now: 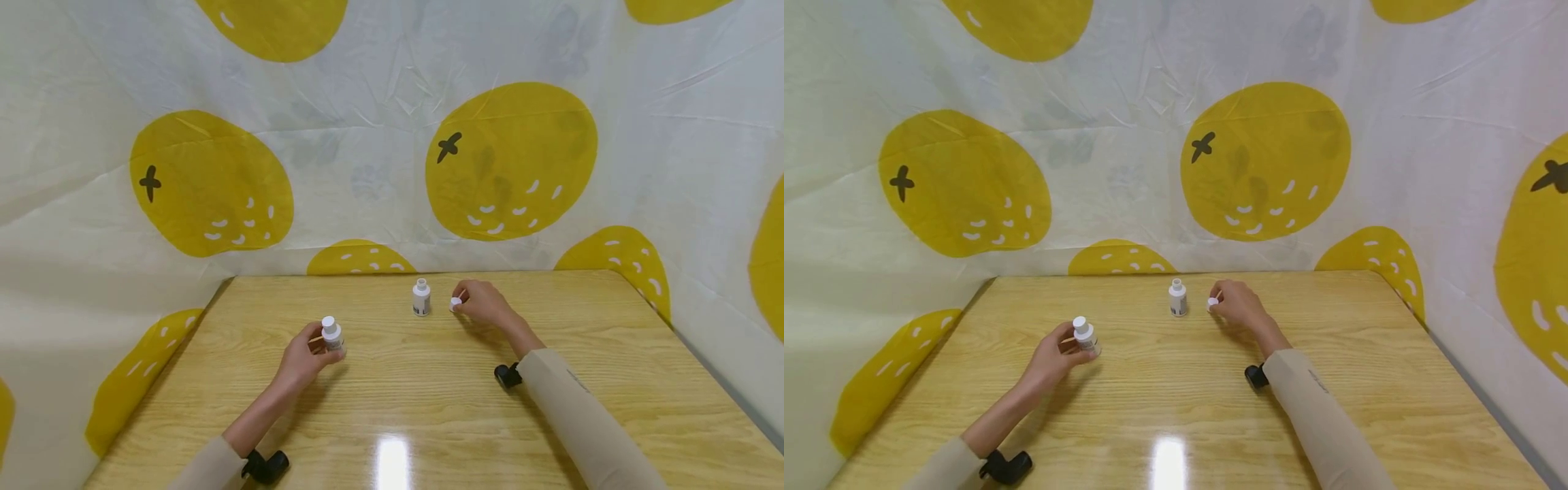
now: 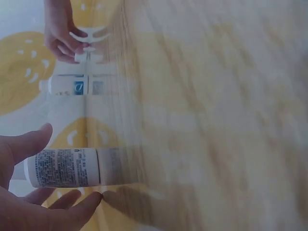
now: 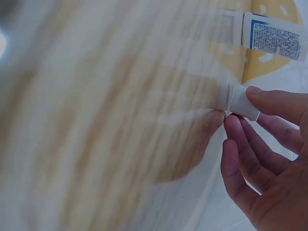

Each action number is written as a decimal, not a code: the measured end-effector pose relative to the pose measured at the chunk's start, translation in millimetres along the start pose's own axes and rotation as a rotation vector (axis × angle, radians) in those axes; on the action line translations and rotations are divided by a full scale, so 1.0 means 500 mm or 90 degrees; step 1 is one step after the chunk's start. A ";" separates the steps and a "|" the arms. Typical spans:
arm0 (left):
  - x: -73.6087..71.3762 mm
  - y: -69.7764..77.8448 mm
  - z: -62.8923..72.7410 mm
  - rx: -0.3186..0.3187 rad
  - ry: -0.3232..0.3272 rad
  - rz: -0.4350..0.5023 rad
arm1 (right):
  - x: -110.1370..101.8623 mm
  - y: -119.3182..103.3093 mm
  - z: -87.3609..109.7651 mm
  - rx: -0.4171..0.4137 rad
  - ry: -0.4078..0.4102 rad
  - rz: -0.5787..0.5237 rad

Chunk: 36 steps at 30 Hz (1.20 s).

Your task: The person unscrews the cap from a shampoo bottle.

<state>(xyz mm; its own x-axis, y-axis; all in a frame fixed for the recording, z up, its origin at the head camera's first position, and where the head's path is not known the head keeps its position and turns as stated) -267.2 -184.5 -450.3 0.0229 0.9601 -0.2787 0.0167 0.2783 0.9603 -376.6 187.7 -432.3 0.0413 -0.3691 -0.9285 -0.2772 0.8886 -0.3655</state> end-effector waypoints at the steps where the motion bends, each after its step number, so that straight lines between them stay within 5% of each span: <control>1: 0.002 0.000 -0.003 0.001 0.002 0.006 | 0.000 0.001 -0.001 0.000 -0.002 0.002; 26: 0.011 0.007 -0.014 0.012 0.004 0.028 | -0.006 0.015 -0.005 0.002 -0.051 -0.024; 36: 0.007 0.005 -0.018 0.034 -0.008 0.014 | -0.042 0.010 0.027 -0.028 -0.013 -0.009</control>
<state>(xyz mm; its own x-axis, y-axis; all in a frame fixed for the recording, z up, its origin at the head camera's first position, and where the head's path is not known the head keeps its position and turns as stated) -275.9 -180.2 -448.6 0.0365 0.9655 -0.2577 0.0695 0.2548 0.9645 -365.7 203.8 -415.6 0.0652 -0.3750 -0.9247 -0.3188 0.8703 -0.3754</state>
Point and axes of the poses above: each hand's wrist, its own z-axis away from the middle knuckle, its own x-axis out of the palm, y = z × x, the point moved 3 cm from there along -z, towards the middle knuckle, and after that the axes turned 9 degrees about z, right-handed, at the moved point
